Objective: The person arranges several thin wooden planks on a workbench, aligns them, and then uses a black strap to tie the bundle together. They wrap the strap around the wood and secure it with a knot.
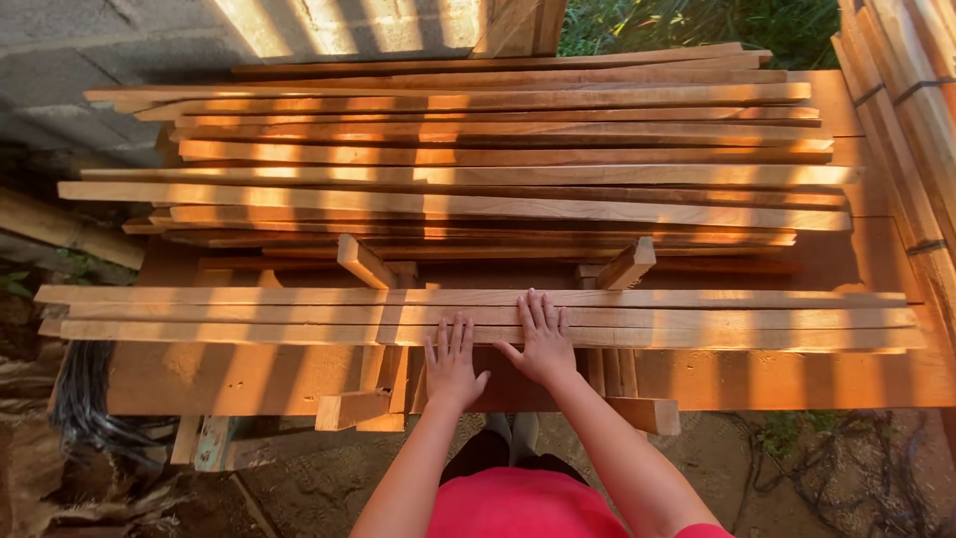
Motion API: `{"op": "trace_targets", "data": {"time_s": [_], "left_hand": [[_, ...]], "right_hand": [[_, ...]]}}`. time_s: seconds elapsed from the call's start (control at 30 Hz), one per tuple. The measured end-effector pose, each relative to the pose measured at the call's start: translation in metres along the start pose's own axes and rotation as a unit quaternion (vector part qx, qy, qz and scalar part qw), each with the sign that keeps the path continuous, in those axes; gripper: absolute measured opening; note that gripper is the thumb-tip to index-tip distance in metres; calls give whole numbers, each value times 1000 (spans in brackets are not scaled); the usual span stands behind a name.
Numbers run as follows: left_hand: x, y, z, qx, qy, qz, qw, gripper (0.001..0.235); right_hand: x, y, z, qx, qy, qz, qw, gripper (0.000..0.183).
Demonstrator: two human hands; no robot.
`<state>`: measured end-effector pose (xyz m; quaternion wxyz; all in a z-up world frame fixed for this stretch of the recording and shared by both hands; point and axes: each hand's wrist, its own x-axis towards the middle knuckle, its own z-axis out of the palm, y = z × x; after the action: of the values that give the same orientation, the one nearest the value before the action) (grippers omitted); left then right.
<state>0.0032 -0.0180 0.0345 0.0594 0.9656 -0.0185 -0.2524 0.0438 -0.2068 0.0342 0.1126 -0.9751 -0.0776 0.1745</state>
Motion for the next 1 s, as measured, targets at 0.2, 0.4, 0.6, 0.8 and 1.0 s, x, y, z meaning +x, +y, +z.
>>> {"op": "trace_targets", "data": {"time_s": [0.2,0.4,0.6,0.8,1.0], "left_hand": [[-2,-2,-13,-29,-16,3,999,102],[-2,-2,-15,-10,-16,3,1000,100],[-8,6,-46,5,-22,-4,1000,91],[-40,-24,-128,-195,10,158,968,78],[-57,-176,-159,-336,198,187,902,57]], "right_hand": [[5,9,15,8,11,-13,1000,104],[0,1,16,-14,28,1,999,102],[-2,-1,16,-19,80,-14,997,100],[26,-48,28,15,125,-168,978,73],[68,-180,41,309,53,-149,938,60]]}}
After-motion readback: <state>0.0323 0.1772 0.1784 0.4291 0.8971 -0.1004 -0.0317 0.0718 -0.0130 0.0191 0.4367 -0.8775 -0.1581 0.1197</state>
